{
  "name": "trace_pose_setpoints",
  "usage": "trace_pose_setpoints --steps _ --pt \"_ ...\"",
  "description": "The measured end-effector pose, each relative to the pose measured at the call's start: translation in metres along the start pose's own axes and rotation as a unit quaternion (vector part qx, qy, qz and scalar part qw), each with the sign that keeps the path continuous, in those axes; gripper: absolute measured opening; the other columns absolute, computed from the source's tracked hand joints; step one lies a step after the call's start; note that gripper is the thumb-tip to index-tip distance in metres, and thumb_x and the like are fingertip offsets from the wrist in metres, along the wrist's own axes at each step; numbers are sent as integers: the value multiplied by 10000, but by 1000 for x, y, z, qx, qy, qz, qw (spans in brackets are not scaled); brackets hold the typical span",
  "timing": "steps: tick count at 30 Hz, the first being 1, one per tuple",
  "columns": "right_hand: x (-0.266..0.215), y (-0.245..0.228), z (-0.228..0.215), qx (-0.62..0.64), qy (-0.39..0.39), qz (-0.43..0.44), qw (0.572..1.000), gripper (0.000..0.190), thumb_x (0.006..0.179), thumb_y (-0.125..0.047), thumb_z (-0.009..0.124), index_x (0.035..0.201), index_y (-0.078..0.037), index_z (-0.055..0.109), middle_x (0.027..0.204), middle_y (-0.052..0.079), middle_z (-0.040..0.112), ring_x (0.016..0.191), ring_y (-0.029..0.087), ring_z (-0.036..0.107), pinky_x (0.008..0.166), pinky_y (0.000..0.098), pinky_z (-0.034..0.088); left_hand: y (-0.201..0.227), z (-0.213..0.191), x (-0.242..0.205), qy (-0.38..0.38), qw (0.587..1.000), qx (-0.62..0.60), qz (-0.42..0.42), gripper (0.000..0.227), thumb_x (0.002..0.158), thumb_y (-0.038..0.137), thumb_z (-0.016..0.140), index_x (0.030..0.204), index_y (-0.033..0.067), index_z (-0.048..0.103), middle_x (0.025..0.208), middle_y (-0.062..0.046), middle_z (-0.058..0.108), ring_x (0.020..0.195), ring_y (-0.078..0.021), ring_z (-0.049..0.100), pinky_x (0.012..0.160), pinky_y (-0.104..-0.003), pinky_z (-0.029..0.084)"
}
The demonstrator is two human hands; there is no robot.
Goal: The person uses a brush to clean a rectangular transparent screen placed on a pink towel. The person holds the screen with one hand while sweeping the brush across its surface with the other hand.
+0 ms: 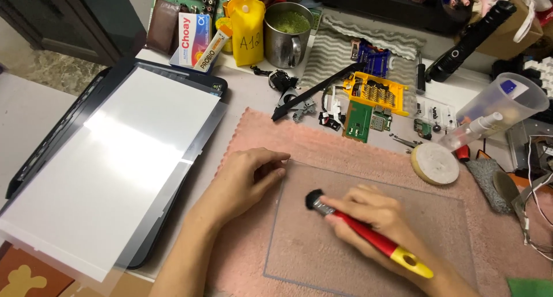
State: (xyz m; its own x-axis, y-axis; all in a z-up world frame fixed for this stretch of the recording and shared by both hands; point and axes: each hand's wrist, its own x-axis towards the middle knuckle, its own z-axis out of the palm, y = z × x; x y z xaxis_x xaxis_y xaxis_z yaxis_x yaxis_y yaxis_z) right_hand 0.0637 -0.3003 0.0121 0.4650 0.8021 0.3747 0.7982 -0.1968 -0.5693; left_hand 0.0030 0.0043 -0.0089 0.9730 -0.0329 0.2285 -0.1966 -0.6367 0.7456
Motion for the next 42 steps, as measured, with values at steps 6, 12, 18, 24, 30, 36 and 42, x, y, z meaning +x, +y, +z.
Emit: trace_pose_setpoints --steps 6,12,18,24,30,36,42 --pt "5 36 27 -66 0 -1 998 366 1070 -206 775 1408 -67 795 954 41 843 739 110 732 584 193 616 9 -2 1 -11 998 -40 -48 347 993 141 819 1336 106 857 1082 -19 925 949 -165 862 885 -305 650" --pt "-4 3 -3 3 -22 -20 1000 378 1029 -176 805 1394 -85 834 934 31 824 772 146 695 706 297 567 7 0 0 -9 998 -5 -68 402 969 167 816 1369 153 856 1197 -39 928 986 -197 854 878 -323 606" --pt "1 7 20 -18 37 -24 999 352 1051 -184 808 1394 -104 828 1004 39 776 842 196 726 819 308 589 0 4 1 -14 998 4 -59 245 983 154 795 1194 207 908 1073 18 908 811 -169 746 777 -320 558" --pt "-15 -12 -12 32 -32 11 999 324 1094 -215 731 1359 -87 865 843 4 718 783 161 602 772 346 452 4 4 0 -24 996 26 -83 149 1005 154 791 1084 206 905 986 15 737 791 -145 674 788 -322 557" --pt "-17 3 26 -14 41 -80 996 361 1076 -176 821 1432 -124 804 903 36 644 762 207 593 800 325 504 -2 10 0 4 997 18 -76 129 1014 180 797 1077 177 910 1018 -11 697 775 -155 674 780 -325 560" --pt "-22 -28 -13 51 6 60 997 347 1086 -259 760 1374 -100 870 907 13 706 851 175 649 808 324 518 5 10 0 -2 996 35 -81 122 1026 193 780 1077 178 890 1009 0 691 803 -171 664 824 -328 555" --pt "-23 -34 7 42 11 -36 998 281 1082 -176 810 1338 -71 853 916 39 679 770 204 631 878 364 511 2 10 -1 1 996 29 -85 124 1023 197 794 1084 190 902 990 20 706 762 -144 642 780 -312 545"
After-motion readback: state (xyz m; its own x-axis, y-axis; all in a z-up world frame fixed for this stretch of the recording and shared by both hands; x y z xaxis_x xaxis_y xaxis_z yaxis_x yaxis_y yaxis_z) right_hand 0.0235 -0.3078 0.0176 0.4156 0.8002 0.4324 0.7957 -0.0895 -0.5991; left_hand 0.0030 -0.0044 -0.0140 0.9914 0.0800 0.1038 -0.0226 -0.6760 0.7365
